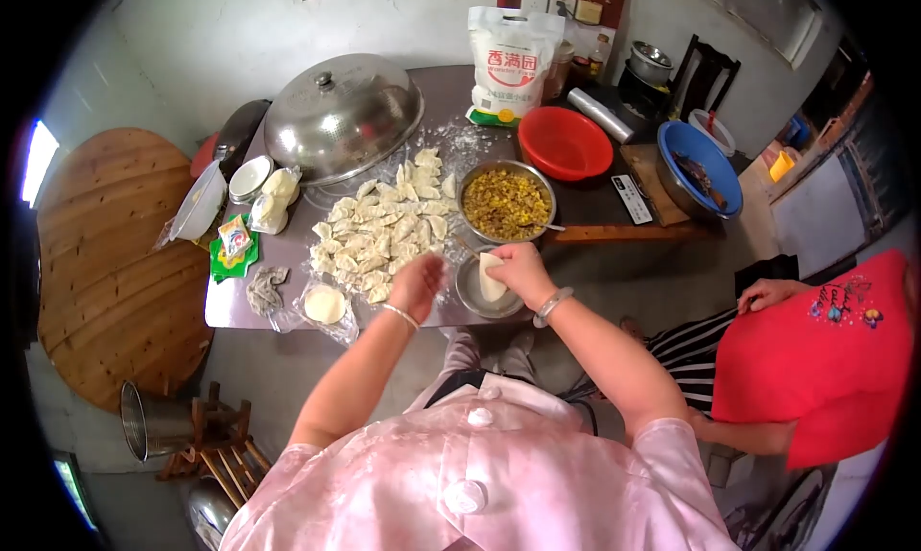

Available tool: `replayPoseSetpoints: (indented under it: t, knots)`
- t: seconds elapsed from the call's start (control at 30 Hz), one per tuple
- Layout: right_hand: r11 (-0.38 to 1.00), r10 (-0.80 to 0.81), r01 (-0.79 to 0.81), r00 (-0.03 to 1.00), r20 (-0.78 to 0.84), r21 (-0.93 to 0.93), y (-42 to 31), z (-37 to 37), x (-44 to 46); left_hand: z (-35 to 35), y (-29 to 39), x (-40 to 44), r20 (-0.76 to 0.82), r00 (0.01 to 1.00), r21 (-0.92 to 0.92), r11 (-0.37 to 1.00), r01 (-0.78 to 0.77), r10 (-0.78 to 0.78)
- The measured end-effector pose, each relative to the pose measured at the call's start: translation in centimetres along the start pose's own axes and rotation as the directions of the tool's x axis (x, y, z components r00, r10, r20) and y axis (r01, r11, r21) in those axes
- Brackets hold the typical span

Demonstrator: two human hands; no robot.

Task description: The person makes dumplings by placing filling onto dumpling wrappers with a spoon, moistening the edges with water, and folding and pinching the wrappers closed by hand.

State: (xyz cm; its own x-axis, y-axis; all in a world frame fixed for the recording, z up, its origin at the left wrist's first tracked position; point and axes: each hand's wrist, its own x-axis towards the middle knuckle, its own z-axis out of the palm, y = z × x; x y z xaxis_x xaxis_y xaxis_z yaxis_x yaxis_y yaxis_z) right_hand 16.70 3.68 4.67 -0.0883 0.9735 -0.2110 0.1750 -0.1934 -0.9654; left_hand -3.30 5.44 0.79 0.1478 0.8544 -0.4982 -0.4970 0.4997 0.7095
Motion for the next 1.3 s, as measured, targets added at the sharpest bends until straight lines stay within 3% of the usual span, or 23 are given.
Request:
replayPoseSetpoints:
  t: [0.07,0.1,0.13,0.2,0.27,0.33,0.43,0.53,0.63,0.73,0.77,0.9,1.0,1.1,1.2,1.3]
  knots:
    - [0.945,-0.178,0.156,0.983,-0.049,-0.287,0.3,0.6,-0.3,1.1,-2.4,-2.1,0.073,0.98,-0.178,0.964,0.195,-0.185]
    - [0.877,-0.273,0.226,0.961,-0.052,-0.424,0.1,1.2,-0.3,2.2,-2.9,-3.2,0.017,0.956,-0.147,0.945,0.294,-0.294]
    - [0.763,-0.386,0.31,0.922,-0.015,-0.568,-1.3,1.8,-1.3,2.9,-3.1,-3.8,0.141,0.949,-0.23,0.923,0.309,-0.283]
    - [0.652,-0.445,0.435,0.883,0.151,-0.621,-1.3,2.9,-2.4,3.6,-3.5,-4.5,0.378,0.9,-0.378,0.851,0.365,-0.217]
    - [0.607,-0.5,0.567,0.817,0.287,-0.556,-2.5,3.8,-4.3,3.4,-3.7,-4.3,0.422,0.891,-0.44,0.821,0.365,-0.171]
    - [0.642,-0.529,0.564,0.816,0.233,-0.519,-2.3,3.3,-4.7,2.8,-4.0,-3.7,0.389,0.913,-0.498,0.805,0.322,-0.125]
    - [0.77,-0.412,0.384,0.909,0.061,-0.51,-2.3,0.5,-3.8,0.3,-4.8,-2.3,0.249,0.964,-0.528,0.821,0.217,-0.094]
    - [0.704,-0.329,0.256,0.944,0.015,-0.663,1.4,-3.5,-1.1,-2.3,-4.9,-1.4,0.157,0.985,-0.499,0.855,0.14,-0.07]
    - [0.623,-0.178,0.199,0.978,0.112,-0.756,3.6,-5.0,0.2,-3.7,-4.2,-1.5,0.162,0.987,-0.43,0.899,0.09,-0.021]
    - [0.591,-0.226,0.347,0.938,0.264,-0.728,6.5,-4.1,1.3,-3.3,-2.8,-2.2,0.202,0.976,-0.36,0.933,-0.006,0.084]
    - [0.536,-0.1,0.312,0.946,0.308,-0.784,6.8,-3.6,1.8,-3.0,-2.2,-2.6,0.217,0.972,-0.374,0.927,-0.006,0.094]
    - [0.46,-0.046,0.245,0.966,0.253,-0.854,8.6,-1.5,2.2,-2.6,-1.3,-3.1,0.304,0.944,-0.443,0.896,0.025,0.124]
    - [0.423,0.08,0.253,0.946,0.314,-0.87,10.5,-1.3,3.7,-2.3,-1.2,-3.8,0.342,0.931,-0.48,0.875,0.058,0.126]
    - [0.347,0.065,0.264,0.951,0.303,-0.9,11.4,-1.0,4.5,-2.5,-1.6,-3.9,0.334,0.936,-0.5,0.862,0.081,0.106]
    - [0.509,-0.124,0.306,0.951,0.283,-0.804,8.9,-1.8,2.7,-2.7,-2.1,-4.0,0.292,0.953,-0.486,0.871,0.074,0.083]
    - [0.625,-0.179,0.322,0.946,0.271,-0.711,5.5,-3.4,0.5,-2.4,-1.9,-3.6,0.269,0.96,-0.498,0.865,0.068,0.08]
